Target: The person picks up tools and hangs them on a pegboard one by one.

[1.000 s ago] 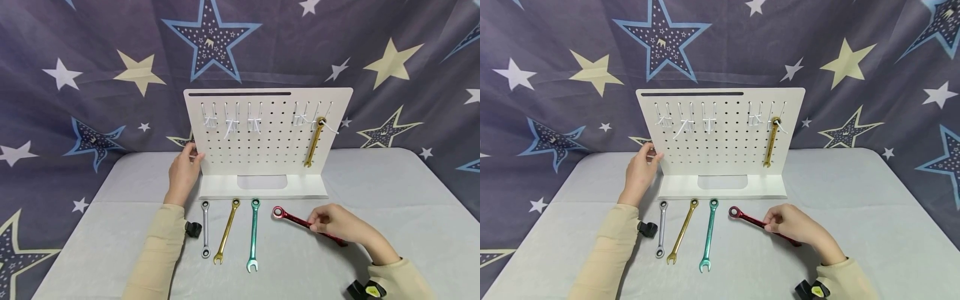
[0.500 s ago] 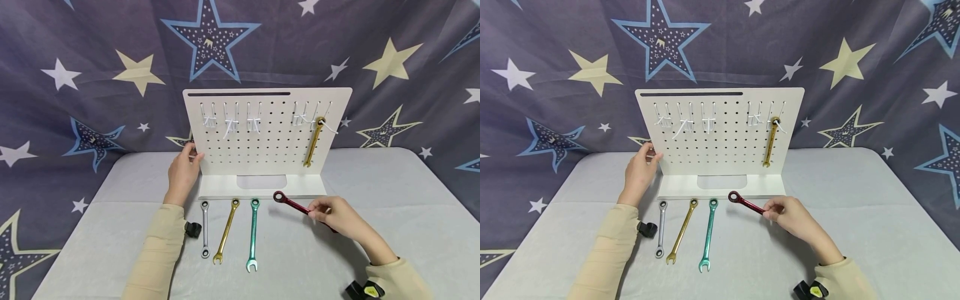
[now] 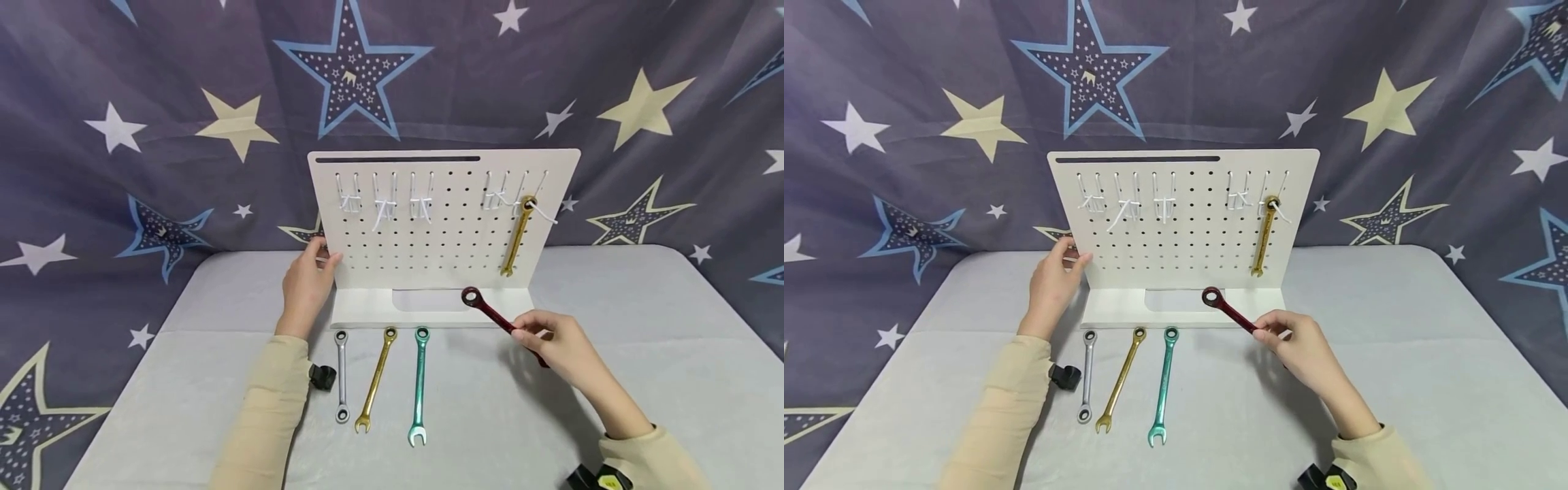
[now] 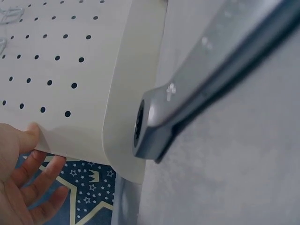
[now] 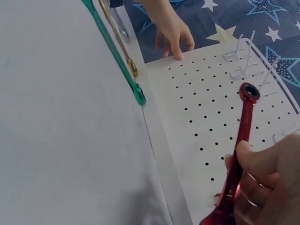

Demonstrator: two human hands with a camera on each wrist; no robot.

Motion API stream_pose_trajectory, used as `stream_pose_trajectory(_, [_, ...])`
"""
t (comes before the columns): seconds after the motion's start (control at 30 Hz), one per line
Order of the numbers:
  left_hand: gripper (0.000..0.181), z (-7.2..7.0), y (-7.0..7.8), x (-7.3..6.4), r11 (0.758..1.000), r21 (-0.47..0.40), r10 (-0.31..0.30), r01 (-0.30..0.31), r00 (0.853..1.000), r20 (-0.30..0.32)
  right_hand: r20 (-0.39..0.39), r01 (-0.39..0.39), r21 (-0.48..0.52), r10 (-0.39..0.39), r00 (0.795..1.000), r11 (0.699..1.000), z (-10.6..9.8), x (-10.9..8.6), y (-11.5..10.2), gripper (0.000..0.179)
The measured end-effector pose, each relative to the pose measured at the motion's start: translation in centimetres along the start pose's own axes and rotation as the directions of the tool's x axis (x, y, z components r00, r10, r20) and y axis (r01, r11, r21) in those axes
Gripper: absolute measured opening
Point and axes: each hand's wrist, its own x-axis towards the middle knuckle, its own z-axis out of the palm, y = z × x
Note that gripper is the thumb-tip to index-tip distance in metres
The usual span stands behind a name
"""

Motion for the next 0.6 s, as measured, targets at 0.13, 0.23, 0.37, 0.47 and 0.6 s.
stream_pose_trajectory(0.13, [0.032, 0.1, -0.1, 0.0, 1.0, 0.002, -0.006, 0.006, 1.0, -0.001, -0.05, -0.016, 0.046, 0.019, 0.999, 0.999, 0.0, 0.3, -0.7, 0.013])
stream_pose_trajectory(0.23, [0.032, 0.2, -0.1, 0.0, 1.0, 0.0, -0.004, 0.004, 1.0, -0.005, -0.078, -0.032, 0.087, 0.039, 0.996, 0.996, 0.0, 0.6, -1.2, 0.016])
stream_pose_trajectory(0.37, [0.033, 0.1, -0.1, 0.1, 1.0, -0.004, 0.006, -0.006, 1.0, -0.012, -0.11, -0.045, 0.118, 0.058, 0.992, 0.992, -0.1, 1.0, -1.9, 0.018])
stream_pose_trajectory(0.47, [0.034, 0.2, -0.2, 0.1, 1.0, -0.004, 0.006, -0.006, 1.0, -0.016, -0.122, -0.047, 0.148, 0.065, 0.99, 0.988, -0.1, 1.2, -2.3, 0.018])
stream_pose_trajectory(0.6, [0.033, 0.4, -0.3, 0.1, 1.0, -0.002, 0.006, -0.006, 1.0, -0.016, -0.111, -0.05, 0.221, 0.076, 0.991, 0.974, -0.4, 1.4, -2.6, 0.017])
